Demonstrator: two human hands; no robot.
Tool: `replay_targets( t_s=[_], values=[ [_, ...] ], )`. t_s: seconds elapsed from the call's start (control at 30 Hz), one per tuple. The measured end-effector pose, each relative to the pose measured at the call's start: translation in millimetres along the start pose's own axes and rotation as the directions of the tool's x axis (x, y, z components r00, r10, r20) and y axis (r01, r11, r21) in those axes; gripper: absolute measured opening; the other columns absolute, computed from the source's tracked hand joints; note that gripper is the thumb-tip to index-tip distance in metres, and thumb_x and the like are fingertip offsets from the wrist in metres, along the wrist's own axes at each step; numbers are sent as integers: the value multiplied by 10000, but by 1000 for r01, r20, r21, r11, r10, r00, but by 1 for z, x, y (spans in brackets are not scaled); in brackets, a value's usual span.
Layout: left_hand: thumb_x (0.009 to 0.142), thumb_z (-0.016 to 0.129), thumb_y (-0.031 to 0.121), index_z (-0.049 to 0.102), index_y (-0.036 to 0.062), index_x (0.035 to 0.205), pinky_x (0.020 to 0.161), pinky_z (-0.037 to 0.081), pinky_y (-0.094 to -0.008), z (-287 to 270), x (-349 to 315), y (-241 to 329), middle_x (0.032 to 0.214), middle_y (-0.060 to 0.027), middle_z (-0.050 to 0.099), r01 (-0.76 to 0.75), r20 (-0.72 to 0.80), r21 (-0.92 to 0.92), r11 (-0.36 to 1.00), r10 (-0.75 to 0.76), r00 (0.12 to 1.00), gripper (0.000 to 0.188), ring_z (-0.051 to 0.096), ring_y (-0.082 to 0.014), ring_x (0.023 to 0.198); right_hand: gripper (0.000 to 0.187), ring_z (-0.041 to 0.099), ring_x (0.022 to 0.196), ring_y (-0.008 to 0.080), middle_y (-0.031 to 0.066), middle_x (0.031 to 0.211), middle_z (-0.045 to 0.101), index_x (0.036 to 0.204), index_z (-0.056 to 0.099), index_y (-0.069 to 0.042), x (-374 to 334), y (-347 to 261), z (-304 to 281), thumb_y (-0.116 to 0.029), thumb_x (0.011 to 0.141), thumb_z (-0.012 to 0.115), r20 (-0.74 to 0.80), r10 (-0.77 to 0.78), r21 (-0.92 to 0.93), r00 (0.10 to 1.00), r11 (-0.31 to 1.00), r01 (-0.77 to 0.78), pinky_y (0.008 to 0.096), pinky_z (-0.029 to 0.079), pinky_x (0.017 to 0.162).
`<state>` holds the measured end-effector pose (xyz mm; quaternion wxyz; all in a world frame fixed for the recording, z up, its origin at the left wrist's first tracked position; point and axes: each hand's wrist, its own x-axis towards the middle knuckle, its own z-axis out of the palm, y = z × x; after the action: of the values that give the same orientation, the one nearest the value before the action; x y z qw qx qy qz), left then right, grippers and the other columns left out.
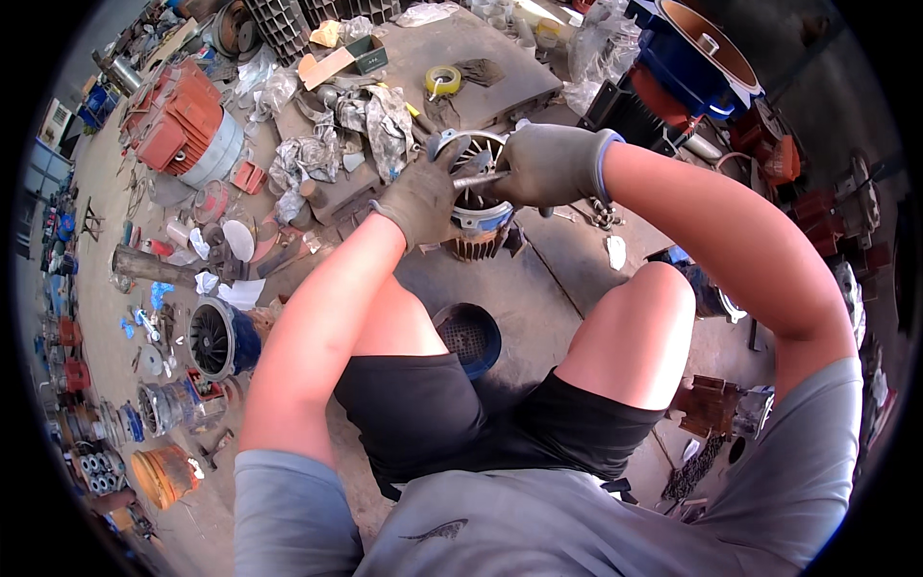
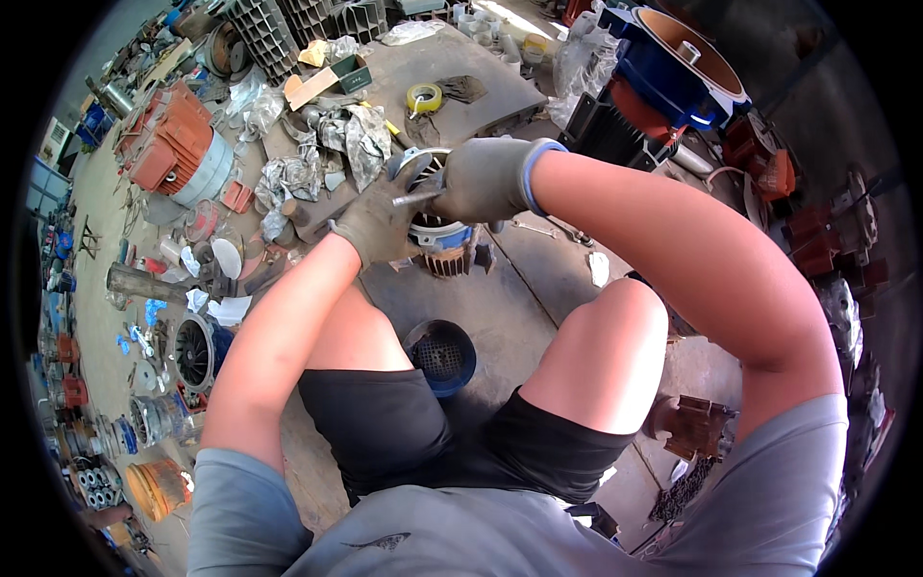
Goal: The person sits on the floor in a workshop and cleans a motor fan housing using a metal tool and a rag. They scrape the interior of the fan blades and wipe the exterior surfaces, handling the component repeatedly to access different areas.
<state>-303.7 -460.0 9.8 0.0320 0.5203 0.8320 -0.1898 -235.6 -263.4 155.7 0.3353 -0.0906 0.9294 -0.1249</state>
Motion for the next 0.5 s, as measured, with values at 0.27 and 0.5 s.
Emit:
replay_targets(
  t_s=[0.27, 0.5],
  values=[
    [931, 670, 805, 517, 165, 1719, 1351, 271, -551, -9, 6, -7, 1754, -35, 519, -67, -49, -9, 998, 66, 997, 1026, 285, -330, 1695, 599, 735, 1169, 366, 150, 1332, 792, 1411, 727, -98, 22, 7, -21, -561, 1164, 436, 292, -317, -278, 902, 875, 397, 465, 571, 1028],
    [919, 677, 829, 492, 33, 1674, 1310, 352, -508, 0, -5, -3, 1671, -168, 568, 98, -47, -140, 985, -106, 993, 1113, 459, -368, 1576, 592, 687, 894, 202, 116, 1011, 812, 1171, 817, -41, 35, 31, -6, -597, 1121, 617, 99, -202, 251, 974, 953, 173, 410, 584, 866]
  ],
)
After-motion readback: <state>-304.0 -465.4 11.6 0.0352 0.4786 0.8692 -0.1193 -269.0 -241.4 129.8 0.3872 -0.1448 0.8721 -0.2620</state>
